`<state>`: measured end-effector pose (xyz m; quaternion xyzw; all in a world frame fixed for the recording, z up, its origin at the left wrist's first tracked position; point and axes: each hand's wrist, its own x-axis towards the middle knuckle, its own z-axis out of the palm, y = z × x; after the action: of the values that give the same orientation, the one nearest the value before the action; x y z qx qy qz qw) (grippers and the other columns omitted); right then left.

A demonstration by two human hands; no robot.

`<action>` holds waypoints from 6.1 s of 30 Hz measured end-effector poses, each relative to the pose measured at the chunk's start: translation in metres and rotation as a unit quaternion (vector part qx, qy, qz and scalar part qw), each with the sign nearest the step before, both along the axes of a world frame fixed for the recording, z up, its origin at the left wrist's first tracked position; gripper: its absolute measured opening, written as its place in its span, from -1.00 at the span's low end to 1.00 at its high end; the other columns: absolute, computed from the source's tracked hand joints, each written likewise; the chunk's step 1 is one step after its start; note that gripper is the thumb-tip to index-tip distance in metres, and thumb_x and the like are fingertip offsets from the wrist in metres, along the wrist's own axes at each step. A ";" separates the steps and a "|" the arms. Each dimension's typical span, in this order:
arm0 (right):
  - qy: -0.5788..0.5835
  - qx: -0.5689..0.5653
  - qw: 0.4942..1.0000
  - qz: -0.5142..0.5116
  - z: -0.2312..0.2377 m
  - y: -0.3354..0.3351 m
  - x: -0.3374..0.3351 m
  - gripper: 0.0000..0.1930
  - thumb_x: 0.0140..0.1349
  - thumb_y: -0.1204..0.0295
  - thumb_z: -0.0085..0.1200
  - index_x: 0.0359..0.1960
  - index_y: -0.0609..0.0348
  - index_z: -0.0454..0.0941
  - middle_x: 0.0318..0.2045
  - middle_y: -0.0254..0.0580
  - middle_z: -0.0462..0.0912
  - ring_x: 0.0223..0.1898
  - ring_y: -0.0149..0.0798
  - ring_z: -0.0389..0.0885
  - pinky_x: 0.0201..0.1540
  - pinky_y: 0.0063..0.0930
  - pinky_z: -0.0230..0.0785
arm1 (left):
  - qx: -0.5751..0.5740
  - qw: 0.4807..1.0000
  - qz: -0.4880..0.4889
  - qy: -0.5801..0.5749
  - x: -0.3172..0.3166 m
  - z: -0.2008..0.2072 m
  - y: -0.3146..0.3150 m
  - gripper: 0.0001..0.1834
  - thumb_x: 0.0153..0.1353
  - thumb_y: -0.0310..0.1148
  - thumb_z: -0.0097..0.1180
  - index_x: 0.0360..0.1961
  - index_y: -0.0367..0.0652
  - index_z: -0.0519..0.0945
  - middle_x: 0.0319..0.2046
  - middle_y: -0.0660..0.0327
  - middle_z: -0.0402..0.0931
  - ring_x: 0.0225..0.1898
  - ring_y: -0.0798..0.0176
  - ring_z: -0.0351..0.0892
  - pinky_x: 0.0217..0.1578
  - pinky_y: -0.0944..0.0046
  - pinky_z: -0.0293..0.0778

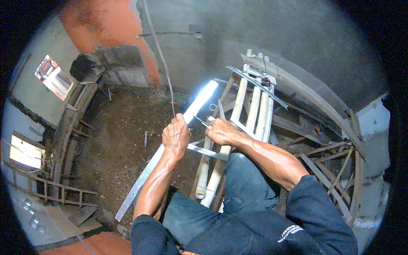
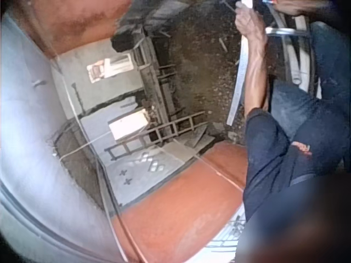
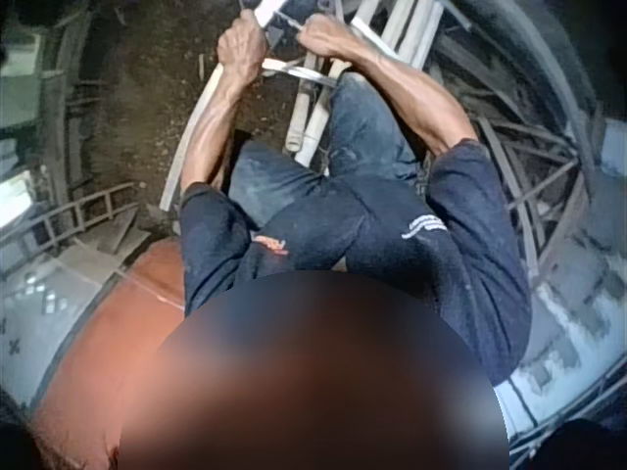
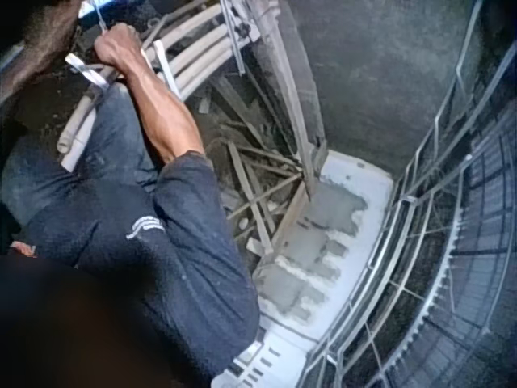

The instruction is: The person uses tin snips to cut a long white metal profile into shorter pieces. They repeatedly position the profile, cut it, and set the cut pieces aside on a wooden support structure.

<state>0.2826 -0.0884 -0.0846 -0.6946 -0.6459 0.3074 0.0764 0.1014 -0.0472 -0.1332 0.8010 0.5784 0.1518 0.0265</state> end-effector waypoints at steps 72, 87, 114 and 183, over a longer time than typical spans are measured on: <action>0.261 -0.046 0.948 0.176 0.024 -0.005 0.016 -0.71 0.06 0.31 0.05 -0.34 0.34 0.47 -0.53 -0.10 0.52 -0.46 -0.22 0.49 -0.39 -0.22 0.32 | -0.236 0.869 -0.250 -0.355 -0.021 0.051 -0.010 -0.62 -0.14 -0.25 0.22 -0.30 -0.29 0.61 -0.40 -0.06 0.56 -0.34 -0.08 0.53 -0.18 0.10 0.48; 0.328 0.020 0.855 0.400 0.052 0.036 -0.107 -0.70 0.17 0.30 0.08 -0.18 0.27 0.52 -0.36 -0.01 0.60 -0.28 -0.19 0.56 -0.18 -0.21 0.42 | -0.015 0.890 -0.068 -0.450 -0.149 0.075 -0.075 -0.77 -0.10 -0.44 0.27 -0.45 -0.19 0.45 -0.59 0.32 0.35 -0.54 0.42 0.32 -0.49 0.33 0.32; 0.512 0.098 0.826 0.214 0.031 0.013 -0.055 -0.42 -0.01 0.41 0.51 0.01 0.16 0.41 -0.17 -0.41 0.48 -0.14 -0.42 0.49 0.00 -0.48 0.44 | -0.068 0.796 -0.128 -0.588 -0.071 0.143 -0.064 -0.45 0.23 -0.20 0.33 0.12 -0.16 0.34 -0.07 0.13 0.53 -0.05 0.26 0.55 0.00 0.25 0.53; 0.515 0.250 0.818 0.055 0.019 0.023 -0.068 -0.56 0.09 0.42 0.32 -0.03 0.19 0.42 -0.45 -0.28 0.48 -0.43 -0.35 0.44 -0.28 -0.38 0.39 | 0.089 0.960 -0.076 -0.256 -0.026 0.226 -0.013 -0.70 0.04 -0.50 0.37 -0.17 -0.30 0.62 0.20 -0.05 0.49 0.25 0.01 0.43 0.21 0.12 0.35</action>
<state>0.2147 -0.0654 -0.0661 -0.3549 -0.6040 0.4519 0.5523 0.0753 -0.0599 0.0926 0.7758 0.4742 0.4004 0.1143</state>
